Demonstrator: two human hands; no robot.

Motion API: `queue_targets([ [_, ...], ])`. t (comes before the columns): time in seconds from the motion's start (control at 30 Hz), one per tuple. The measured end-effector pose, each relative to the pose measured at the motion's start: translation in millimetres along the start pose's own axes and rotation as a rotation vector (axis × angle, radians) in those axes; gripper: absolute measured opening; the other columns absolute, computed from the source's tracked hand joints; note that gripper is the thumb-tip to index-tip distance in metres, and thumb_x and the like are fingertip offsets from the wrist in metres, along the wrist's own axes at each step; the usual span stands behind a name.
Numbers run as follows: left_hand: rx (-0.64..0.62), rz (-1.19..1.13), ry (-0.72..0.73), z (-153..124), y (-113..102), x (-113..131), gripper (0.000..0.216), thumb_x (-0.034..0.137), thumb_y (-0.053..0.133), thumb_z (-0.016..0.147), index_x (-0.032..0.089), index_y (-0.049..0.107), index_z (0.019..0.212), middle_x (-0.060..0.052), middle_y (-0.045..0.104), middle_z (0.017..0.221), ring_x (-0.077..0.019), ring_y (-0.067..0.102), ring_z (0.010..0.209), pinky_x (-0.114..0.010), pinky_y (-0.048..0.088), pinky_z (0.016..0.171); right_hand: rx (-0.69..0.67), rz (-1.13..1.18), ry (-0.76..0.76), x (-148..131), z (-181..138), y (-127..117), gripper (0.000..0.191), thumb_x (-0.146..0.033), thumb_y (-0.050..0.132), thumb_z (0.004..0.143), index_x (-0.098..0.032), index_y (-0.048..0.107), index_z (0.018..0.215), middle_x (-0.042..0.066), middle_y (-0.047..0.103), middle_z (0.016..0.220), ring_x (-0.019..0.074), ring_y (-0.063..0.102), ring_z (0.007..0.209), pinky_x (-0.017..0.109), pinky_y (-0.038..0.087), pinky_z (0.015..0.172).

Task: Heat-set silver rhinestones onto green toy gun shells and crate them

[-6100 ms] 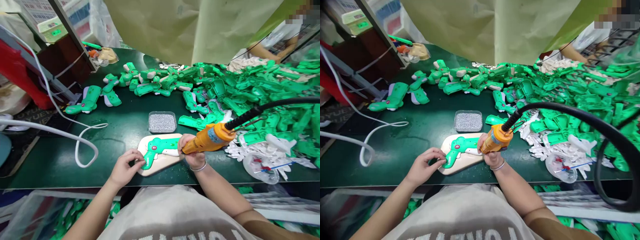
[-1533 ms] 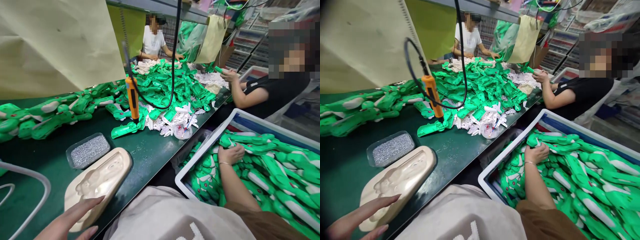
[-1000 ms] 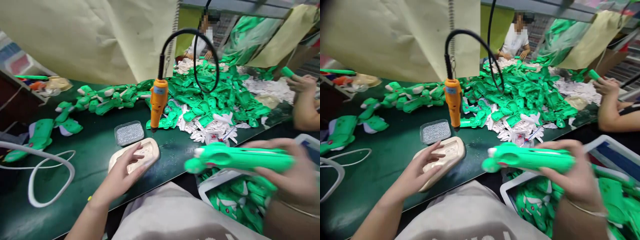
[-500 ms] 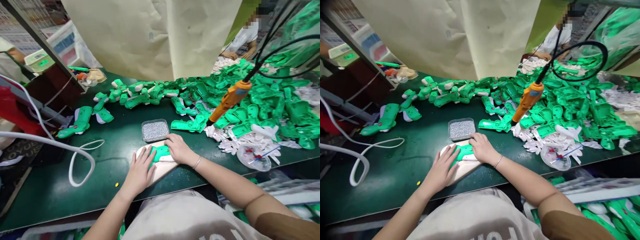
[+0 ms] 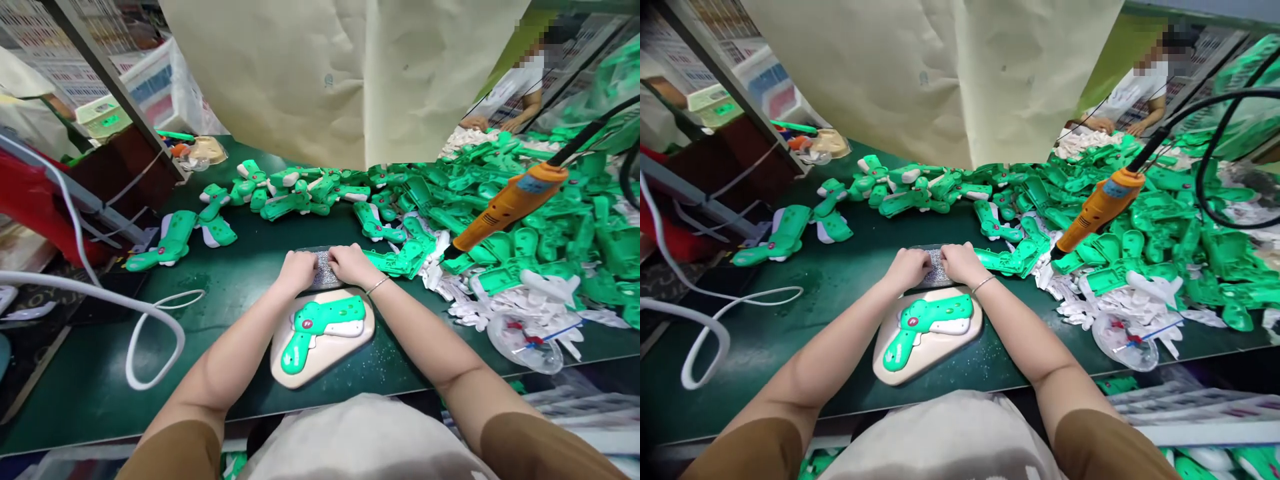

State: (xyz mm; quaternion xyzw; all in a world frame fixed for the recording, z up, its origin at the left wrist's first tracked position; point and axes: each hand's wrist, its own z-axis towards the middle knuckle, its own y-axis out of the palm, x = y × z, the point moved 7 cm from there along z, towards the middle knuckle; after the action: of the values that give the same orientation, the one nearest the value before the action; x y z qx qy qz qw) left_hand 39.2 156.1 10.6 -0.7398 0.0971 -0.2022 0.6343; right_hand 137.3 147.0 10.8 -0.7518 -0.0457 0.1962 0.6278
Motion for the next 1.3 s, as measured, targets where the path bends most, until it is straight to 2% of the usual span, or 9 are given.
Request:
queue_targets([
  [0.23,0.085,-0.087,-0.002,-6,-6,-8,0.024,0.014,0.056,0.083,0.021,0.079,0.087,-0.008,0.08,0.093,-0.0265,0.071,0.091,-0.035,0.048,0.085,0.157,0.271,-0.128,16,-11,-9,0.019,-0.011,0.049,0.091,-0.016,0.066,0.099,0.009,0.072,0.098,0.0201,0.062,0.089,0.03,0.043,0.083],
  [0.43,0.144,-0.198,0.002,-15,-13,-6,0.023,0.01,0.061,0.078,0.021,0.079,0.087,-0.005,0.08,0.091,-0.0236,0.072,0.089,-0.031,0.05,0.081,0.143,0.263,-0.149,14,-13,-4,0.025,-0.007,0.05,0.09,-0.015,0.073,0.094,0.01,0.071,0.096,0.021,0.064,0.094,0.032,0.048,0.088],
  [0.53,0.138,-0.41,0.012,-34,-12,-1,0.015,0.017,0.065,0.08,0.02,0.079,0.084,-0.002,0.079,0.084,-0.0202,0.072,0.081,-0.027,0.052,0.074,0.178,0.265,-0.103,14,-22,2,0.024,-0.008,0.049,0.092,-0.015,0.072,0.094,0.011,0.07,0.095,0.0212,0.063,0.091,0.033,0.049,0.085],
  [0.67,0.084,-0.688,0.093,-64,4,15,0.008,0.022,0.072,0.08,0.021,0.079,0.077,-0.001,0.077,0.077,-0.0196,0.07,0.075,-0.028,0.053,0.07,0.316,0.389,-0.089,17,-35,4,0.02,-0.01,0.051,0.092,-0.016,0.069,0.097,0.01,0.069,0.099,0.0204,0.062,0.095,0.033,0.05,0.088],
  [0.83,0.219,-0.628,0.162,-83,16,25,0.016,0.011,0.068,0.08,0.021,0.078,0.073,-0.003,0.077,0.08,-0.0194,0.071,0.077,-0.029,0.055,0.075,0.385,0.545,-0.045,29,-49,-1,0.01,-0.013,0.061,0.088,-0.018,0.07,0.087,0.007,0.072,0.092,0.0199,0.065,0.091,0.034,0.051,0.088],
  [0.93,0.25,-0.576,0.169,-88,21,25,0.015,0.014,0.068,0.082,0.021,0.079,0.076,-0.004,0.077,0.081,-0.0195,0.072,0.077,-0.029,0.056,0.073,0.384,0.636,-0.052,37,-67,-3,0.009,-0.018,0.064,0.087,-0.019,0.071,0.083,0.006,0.073,0.088,0.0194,0.066,0.087,0.034,0.052,0.084],
  [1.07,0.271,-0.456,0.259,-98,24,27,0.019,0.021,0.062,0.089,0.022,0.081,0.086,-0.007,0.077,0.092,-0.0199,0.073,0.082,-0.03,0.057,0.074,0.268,0.761,-0.133,40,-94,9,0.009,-0.019,0.065,0.084,-0.019,0.072,0.078,0.006,0.075,0.088,0.0196,0.069,0.086,0.035,0.055,0.084],
  [1.17,0.304,-0.414,0.332,-105,25,30,0.024,0.026,0.057,0.094,0.022,0.081,0.092,-0.007,0.077,0.098,-0.0194,0.073,0.083,-0.03,0.058,0.075,0.289,0.823,-0.108,44,-105,17,0.011,-0.022,0.065,0.085,-0.02,0.074,0.079,0.008,0.077,0.093,0.0209,0.071,0.09,0.037,0.056,0.087],
  [1.3,0.296,-0.506,0.244,-100,26,24,0.022,0.026,0.059,0.091,0.023,0.081,0.088,-0.006,0.076,0.094,-0.0196,0.072,0.083,-0.03,0.057,0.074,0.33,0.821,-0.076,47,-107,18,0.013,-0.024,0.064,0.085,-0.02,0.076,0.08,0.009,0.078,0.094,0.0218,0.073,0.091,0.039,0.058,0.088],
])
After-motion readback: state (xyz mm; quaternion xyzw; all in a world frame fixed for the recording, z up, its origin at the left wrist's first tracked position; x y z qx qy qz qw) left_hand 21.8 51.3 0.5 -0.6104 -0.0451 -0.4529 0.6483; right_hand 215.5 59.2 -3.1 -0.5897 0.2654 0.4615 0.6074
